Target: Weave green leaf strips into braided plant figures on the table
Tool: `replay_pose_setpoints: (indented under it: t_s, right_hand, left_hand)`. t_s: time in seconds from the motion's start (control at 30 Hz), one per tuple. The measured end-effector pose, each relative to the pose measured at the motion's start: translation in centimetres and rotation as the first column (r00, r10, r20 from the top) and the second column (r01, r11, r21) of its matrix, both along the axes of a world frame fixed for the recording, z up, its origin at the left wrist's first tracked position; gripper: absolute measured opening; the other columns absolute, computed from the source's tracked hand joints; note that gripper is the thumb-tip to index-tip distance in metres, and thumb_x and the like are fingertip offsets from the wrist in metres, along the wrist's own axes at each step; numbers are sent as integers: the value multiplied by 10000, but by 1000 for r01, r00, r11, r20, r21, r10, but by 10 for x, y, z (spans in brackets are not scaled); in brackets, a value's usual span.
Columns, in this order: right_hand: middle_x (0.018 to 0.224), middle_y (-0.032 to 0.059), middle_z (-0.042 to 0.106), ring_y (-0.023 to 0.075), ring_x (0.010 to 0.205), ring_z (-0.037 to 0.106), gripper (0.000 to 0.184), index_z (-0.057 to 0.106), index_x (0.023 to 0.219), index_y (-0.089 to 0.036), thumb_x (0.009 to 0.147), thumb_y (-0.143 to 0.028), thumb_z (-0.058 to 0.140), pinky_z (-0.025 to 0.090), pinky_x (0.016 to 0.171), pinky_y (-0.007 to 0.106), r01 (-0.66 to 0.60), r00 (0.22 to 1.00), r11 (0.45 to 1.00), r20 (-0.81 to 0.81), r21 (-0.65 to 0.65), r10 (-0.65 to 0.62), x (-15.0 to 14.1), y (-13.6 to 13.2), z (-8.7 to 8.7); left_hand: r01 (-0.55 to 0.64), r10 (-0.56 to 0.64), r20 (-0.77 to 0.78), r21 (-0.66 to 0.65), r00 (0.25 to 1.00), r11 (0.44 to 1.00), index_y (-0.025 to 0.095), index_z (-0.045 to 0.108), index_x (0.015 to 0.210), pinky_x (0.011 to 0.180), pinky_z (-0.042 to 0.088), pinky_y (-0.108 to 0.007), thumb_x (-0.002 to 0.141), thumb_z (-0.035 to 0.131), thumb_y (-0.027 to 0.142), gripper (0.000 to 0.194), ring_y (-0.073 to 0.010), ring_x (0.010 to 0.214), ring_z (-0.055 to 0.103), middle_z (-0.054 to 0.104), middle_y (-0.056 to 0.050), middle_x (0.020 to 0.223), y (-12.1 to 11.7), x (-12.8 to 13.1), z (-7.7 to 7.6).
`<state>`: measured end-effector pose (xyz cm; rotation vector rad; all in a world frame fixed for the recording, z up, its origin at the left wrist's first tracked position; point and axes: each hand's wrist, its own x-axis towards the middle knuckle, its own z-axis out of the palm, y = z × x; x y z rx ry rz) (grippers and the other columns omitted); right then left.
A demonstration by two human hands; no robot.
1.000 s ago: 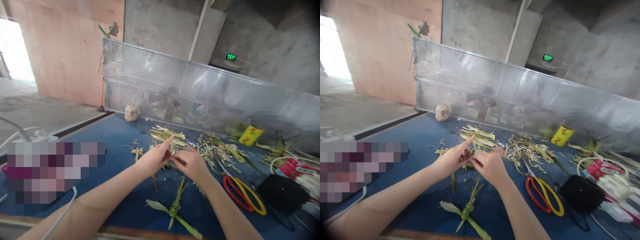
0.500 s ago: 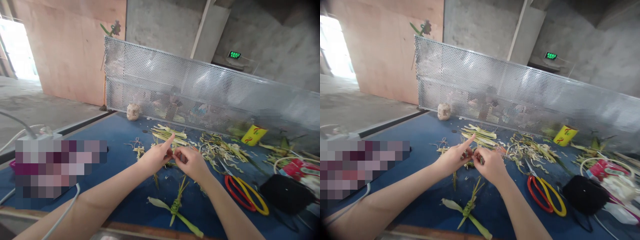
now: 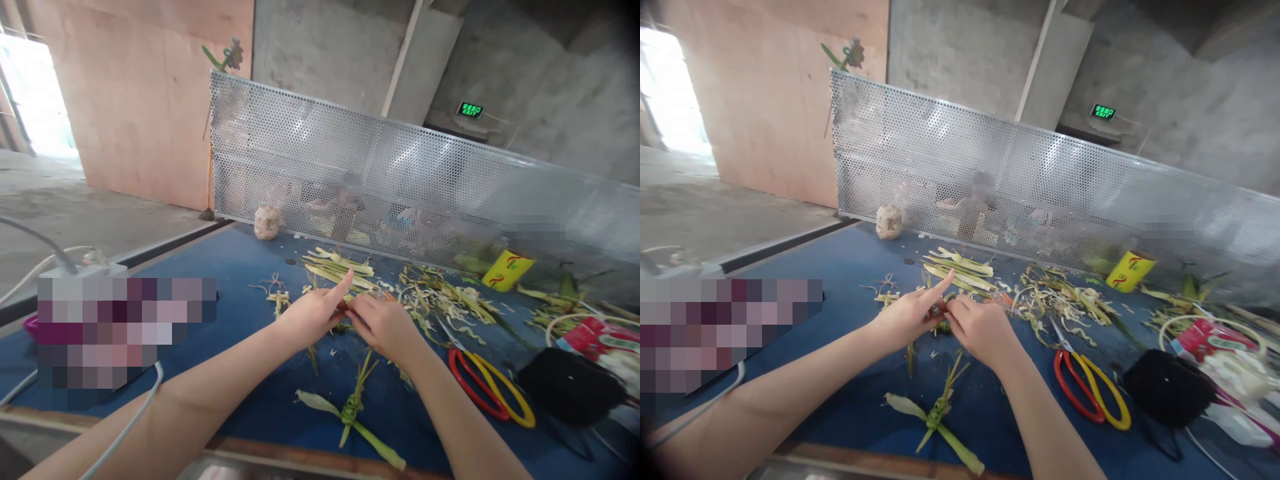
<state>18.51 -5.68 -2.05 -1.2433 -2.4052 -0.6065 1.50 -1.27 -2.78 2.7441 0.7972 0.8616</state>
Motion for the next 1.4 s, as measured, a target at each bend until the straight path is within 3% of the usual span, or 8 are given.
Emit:
replay_pose_setpoints:
  t_s: [0.2,0.3,0.47,0.73,1.03,1.27,1.4]
  right_hand:
    - [813,45,632,147,689,589,152,537,888,-168,860,-239,406,372,547,233,-2,1000,999,-8,-41,2,1,-1,1]
    - [796,48,628,139,652,582,172,547,863,-167,871,-224,384,350,524,230,7,1000,1000,30,2,-7,3,0,-1]
    - [763,47,625,131,628,576,189,557,827,-160,870,-211,380,337,511,230,25,998,998,58,62,-29,4,3,-2]
    - [678,22,604,133,585,558,181,558,762,-165,844,-253,422,357,544,246,-26,999,999,49,41,24,3,-1,0]
    - [675,25,603,119,562,546,190,575,755,-166,846,-221,417,333,507,242,-37,994,996,105,86,28,5,2,-2]
    - [658,29,607,131,532,544,201,596,780,-163,839,-268,435,298,474,260,34,983,987,174,160,-62,4,-1,1]
    - [668,37,605,128,543,545,215,592,782,-165,862,-285,432,286,479,259,13,973,981,223,196,-58,3,-1,1]
  left_hand:
    - [2,1,-73,37,997,999,157,54,1387,718,485,-313,792,477,139,730,-201,836,593,645,-79,924,-1,0,0]
    - [1,2,-78,49,997,999,154,53,1387,707,487,-320,814,459,165,702,-205,824,592,640,-78,892,-1,1,0]
    - [17,-15,-32,37,999,999,160,63,1385,715,474,-309,808,473,162,708,-192,806,580,635,-69,912,-1,1,0]
    - [22,-22,8,13,1000,1000,177,81,1385,736,476,-295,790,459,121,707,-178,826,582,662,-45,897,0,-1,0]
    - [-37,44,-52,120,998,992,197,47,1391,694,504,-278,827,423,181,678,-169,784,618,670,-53,872,-1,-2,0]
    - [-39,51,-72,159,996,987,182,35,1391,677,502,-260,841,416,203,669,-166,754,626,674,-54,837,-1,-1,-2]
    - [-50,68,-95,182,993,982,194,11,1390,639,498,-247,842,422,211,685,-160,713,629,670,-39,802,-1,0,-3]
